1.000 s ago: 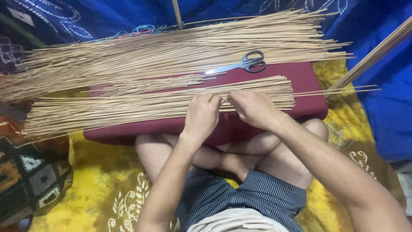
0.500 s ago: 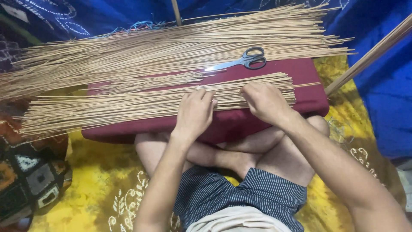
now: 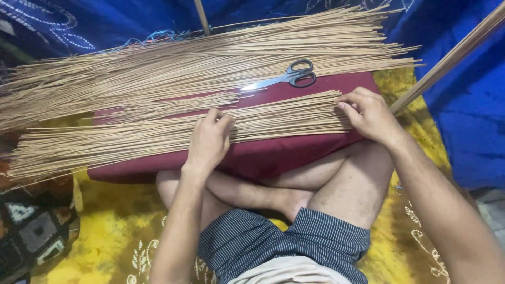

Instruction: A person sits on the floor and uses scissors to cut thin wooden sticks to a uniform length.

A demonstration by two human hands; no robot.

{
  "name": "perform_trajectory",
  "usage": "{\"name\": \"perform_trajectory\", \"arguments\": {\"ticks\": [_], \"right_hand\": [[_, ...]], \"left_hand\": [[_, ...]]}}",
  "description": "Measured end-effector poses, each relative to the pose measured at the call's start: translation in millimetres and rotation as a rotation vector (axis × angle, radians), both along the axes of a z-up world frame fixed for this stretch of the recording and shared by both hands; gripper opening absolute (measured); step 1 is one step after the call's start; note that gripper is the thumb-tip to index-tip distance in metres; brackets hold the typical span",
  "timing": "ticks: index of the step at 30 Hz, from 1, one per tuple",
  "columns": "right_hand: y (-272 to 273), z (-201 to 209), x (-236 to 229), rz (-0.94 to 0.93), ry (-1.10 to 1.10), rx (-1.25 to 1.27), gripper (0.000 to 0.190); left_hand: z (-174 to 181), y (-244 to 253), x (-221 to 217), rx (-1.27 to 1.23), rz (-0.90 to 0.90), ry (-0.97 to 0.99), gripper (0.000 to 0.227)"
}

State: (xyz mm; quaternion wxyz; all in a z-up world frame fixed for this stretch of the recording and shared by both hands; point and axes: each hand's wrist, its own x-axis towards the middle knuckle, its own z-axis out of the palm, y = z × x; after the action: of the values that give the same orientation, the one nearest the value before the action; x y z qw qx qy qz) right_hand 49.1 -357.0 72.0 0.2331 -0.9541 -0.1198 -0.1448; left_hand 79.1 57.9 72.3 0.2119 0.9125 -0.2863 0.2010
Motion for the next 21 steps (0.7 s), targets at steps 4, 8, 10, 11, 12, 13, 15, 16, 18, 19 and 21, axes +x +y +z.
{"name": "perform_trajectory", "arguments": {"ticks": [4, 8, 10, 11, 12, 13, 15, 16, 18, 19, 21], "right_hand": [[-5.5, -2.9, -0.9, -0.059, 0.084, 0.092, 0.014], [-15.7, -14.7, 0.6, -0.177, 0.158, 0.244, 0.018], [-17.6, -18.4, 0.1, -0.237, 0.187, 0.321, 0.019], [-18.9, -21.5, 0.7, -0.241, 0.188, 0.361, 0.019], [-20.0, -24.3, 2.0, -0.244, 0.188, 0.4, 0.018], [-20.6, -25.2, 1.1, -0.247, 0.19, 0.402, 0.018], [-20.3, -27.2, 0.1, -0.252, 0.19, 0.451, 0.019], [-21.0, -28.5, 0.8, -0.252, 0.191, 0.453, 0.019], [-22.1, -31.6, 1.5, -0.228, 0.145, 0.38, 0.017], [-20.0, -30.1, 0.1, -0.228, 0.147, 0.382, 0.017], [-15.8, -25.7, -1.6, -0.231, 0.134, 0.371, 0.015]], "left_hand": [[3.3, -9.1, 0.8, 0.0, 0.005, 0.02, 0.006], [2.6, -14.2, 5.0, 0.044, 0.007, -0.007, 0.003], [-0.1, -15.0, 7.6, 0.062, 0.007, -0.025, 0.003], [-3.1, -15.1, 9.4, 0.058, 0.014, -0.024, 0.003], [-5.7, -15.1, 11.5, 0.055, 0.021, -0.024, 0.007], [-8.7, -15.0, 13.5, 0.056, 0.019, -0.022, 0.007], [-14.8, -13.2, 16.5, 0.031, 0.023, -0.011, 0.011], [-14.7, -12.6, 16.1, 0.032, 0.022, -0.011, 0.011], [-14.8, -10.7, 14.6, 0.056, 0.02, -0.007, 0.007], [-14.5, -11.1, 13.1, 0.058, 0.02, -0.006, 0.007], [-13.2, -11.6, 10.7, 0.066, 0.015, -0.026, 0.008]]}}
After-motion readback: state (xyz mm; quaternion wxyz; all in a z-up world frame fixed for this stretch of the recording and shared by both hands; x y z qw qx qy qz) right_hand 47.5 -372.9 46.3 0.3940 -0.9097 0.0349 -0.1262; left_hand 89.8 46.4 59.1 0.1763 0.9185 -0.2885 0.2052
